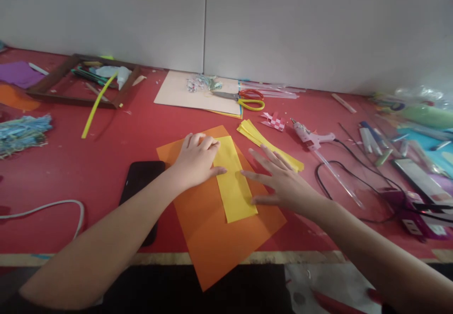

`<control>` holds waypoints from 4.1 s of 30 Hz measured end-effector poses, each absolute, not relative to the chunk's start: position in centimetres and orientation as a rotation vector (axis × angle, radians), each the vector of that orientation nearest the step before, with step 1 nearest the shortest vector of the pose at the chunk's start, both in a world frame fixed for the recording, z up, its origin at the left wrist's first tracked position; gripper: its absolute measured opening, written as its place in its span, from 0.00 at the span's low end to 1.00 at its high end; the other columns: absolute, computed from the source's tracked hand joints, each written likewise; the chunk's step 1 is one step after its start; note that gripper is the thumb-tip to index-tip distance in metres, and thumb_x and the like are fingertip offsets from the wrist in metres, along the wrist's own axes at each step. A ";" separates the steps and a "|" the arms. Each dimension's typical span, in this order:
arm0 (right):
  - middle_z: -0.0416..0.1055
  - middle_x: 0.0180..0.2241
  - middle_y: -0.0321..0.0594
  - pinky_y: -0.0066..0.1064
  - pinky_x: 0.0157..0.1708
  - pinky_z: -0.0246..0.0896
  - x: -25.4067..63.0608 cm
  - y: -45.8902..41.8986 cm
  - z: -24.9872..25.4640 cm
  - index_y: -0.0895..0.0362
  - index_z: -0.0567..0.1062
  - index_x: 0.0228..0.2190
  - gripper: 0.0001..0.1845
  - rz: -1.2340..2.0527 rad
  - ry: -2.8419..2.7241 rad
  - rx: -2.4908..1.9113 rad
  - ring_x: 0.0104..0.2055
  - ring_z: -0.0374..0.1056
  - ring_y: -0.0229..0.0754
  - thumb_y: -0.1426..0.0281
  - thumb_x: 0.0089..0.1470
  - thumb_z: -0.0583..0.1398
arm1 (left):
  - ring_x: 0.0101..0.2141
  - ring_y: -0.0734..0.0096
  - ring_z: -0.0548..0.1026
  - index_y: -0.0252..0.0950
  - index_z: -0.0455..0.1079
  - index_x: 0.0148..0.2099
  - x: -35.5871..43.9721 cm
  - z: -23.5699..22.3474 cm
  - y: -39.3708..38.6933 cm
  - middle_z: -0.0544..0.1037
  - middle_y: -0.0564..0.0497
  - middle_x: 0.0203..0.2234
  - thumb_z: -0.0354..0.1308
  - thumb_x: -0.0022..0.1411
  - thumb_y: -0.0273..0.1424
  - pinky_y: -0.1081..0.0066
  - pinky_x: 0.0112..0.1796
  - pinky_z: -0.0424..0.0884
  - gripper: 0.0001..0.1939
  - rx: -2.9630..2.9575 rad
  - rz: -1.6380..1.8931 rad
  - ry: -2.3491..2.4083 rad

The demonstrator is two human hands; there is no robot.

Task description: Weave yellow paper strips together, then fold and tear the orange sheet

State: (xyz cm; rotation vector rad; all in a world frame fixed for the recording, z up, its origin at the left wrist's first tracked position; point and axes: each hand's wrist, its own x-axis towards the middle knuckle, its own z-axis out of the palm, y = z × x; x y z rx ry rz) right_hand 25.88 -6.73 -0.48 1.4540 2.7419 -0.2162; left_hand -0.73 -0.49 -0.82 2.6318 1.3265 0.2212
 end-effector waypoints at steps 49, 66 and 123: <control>0.47 0.71 0.45 0.66 0.63 0.48 23.9 -6.7 -0.6 0.40 0.64 0.63 0.32 0.070 2.776 1.663 0.72 0.38 0.67 0.56 0.59 0.61 | 0.57 0.43 0.62 0.32 0.67 0.59 -0.8 -0.9 -0.3 0.70 0.37 0.55 0.59 0.60 0.52 0.49 0.58 0.55 0.34 2.622 0.217 1.314; 0.77 0.36 0.43 0.42 0.43 0.69 22.2 -5.3 1.9 0.53 0.79 0.35 0.13 -0.508 2.863 1.930 0.41 0.73 0.48 0.61 0.62 0.57 | 0.52 0.45 0.63 0.27 0.66 0.58 -0.9 -1.9 0.2 0.68 0.34 0.50 0.60 0.59 0.50 0.50 0.55 0.59 0.35 2.395 0.480 1.548; 0.74 0.28 0.31 0.29 0.33 0.66 20.3 -0.8 -1.8 0.52 0.78 0.37 0.21 -3.036 1.845 2.175 0.28 0.69 0.34 0.66 0.38 0.74 | 0.34 0.70 0.76 0.36 0.72 0.37 -2.3 0.0 0.9 0.77 0.53 0.33 0.71 0.51 0.41 0.72 0.35 0.69 0.18 1.291 0.478 0.972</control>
